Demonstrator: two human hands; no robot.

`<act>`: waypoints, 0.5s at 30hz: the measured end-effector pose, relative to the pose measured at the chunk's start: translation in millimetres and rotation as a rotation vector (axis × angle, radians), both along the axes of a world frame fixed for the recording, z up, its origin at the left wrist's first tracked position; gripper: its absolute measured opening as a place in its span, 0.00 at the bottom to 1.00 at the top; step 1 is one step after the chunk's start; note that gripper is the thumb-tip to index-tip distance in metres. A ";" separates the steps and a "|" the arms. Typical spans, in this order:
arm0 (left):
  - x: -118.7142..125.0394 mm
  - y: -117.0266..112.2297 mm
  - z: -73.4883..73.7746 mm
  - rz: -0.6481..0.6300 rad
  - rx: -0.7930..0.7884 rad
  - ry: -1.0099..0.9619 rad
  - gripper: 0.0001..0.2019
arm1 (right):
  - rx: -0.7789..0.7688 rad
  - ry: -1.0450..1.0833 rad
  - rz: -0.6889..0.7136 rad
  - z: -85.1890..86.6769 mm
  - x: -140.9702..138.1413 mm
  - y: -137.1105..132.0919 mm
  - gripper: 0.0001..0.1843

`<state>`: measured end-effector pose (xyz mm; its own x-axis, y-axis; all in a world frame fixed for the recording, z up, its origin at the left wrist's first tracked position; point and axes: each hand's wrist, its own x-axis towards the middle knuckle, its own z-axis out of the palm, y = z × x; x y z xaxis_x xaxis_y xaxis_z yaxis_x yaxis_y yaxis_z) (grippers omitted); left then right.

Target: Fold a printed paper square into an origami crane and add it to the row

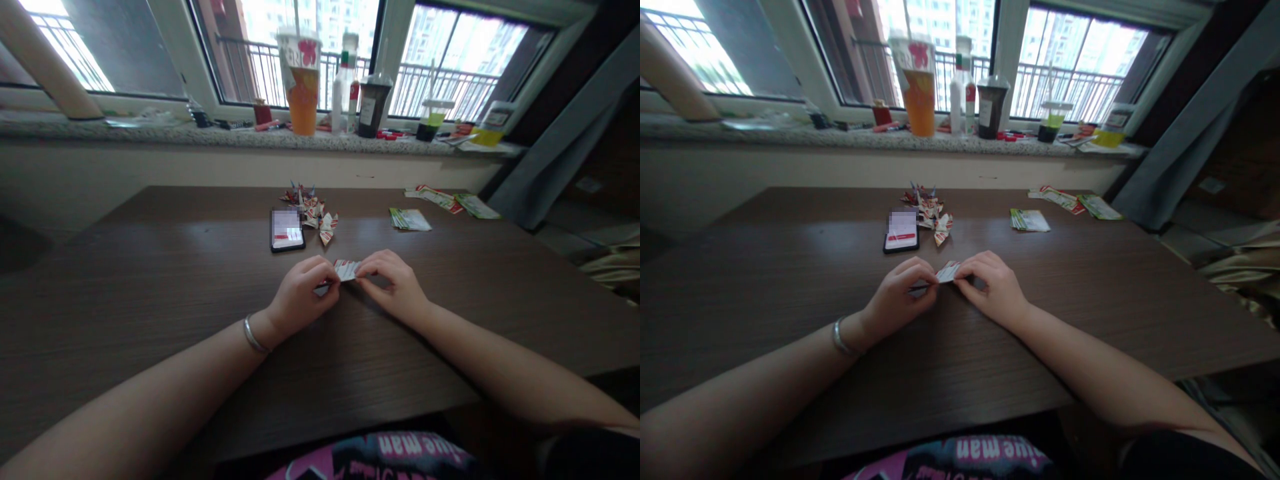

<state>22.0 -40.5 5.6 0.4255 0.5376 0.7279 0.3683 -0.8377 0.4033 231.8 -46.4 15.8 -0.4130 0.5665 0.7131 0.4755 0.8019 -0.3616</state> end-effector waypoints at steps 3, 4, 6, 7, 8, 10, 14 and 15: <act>1.7 0.0 0.7 0.020 0.035 0.055 0.03 | -0.003 -0.038 0.001 1.5 -2.5 -2.4 0.03; 2.1 -0.2 0.8 0.034 0.051 0.069 0.02 | -0.008 -0.056 0.001 2.0 -3.2 -3.3 0.03; 2.6 -0.7 0.9 0.063 0.084 0.090 0.02 | -0.016 -0.084 0.003 2.7 -4.2 -4.6 0.02; 2.6 -1.0 0.8 0.073 0.100 0.096 0.02 | -0.016 -0.089 0.005 2.9 -4.5 -4.9 0.02; 2.4 -1.2 0.7 0.079 0.115 0.100 0.02 | -0.013 -0.087 0.007 3.0 -4.6 -5.0 0.02; 2.0 -1.4 0.3 0.087 0.143 0.096 0.03 | -0.008 -0.075 0.007 2.8 -4.5 -4.5 0.02; 1.7 -0.3 -0.1 0.090 0.178 0.101 0.04 | -0.001 -0.067 0.002 1.2 -3.8 -2.3 0.02; 1.7 0.1 0.0 0.086 0.182 0.111 0.03 | 0.004 -0.070 0.004 0.6 -3.8 -1.9 0.02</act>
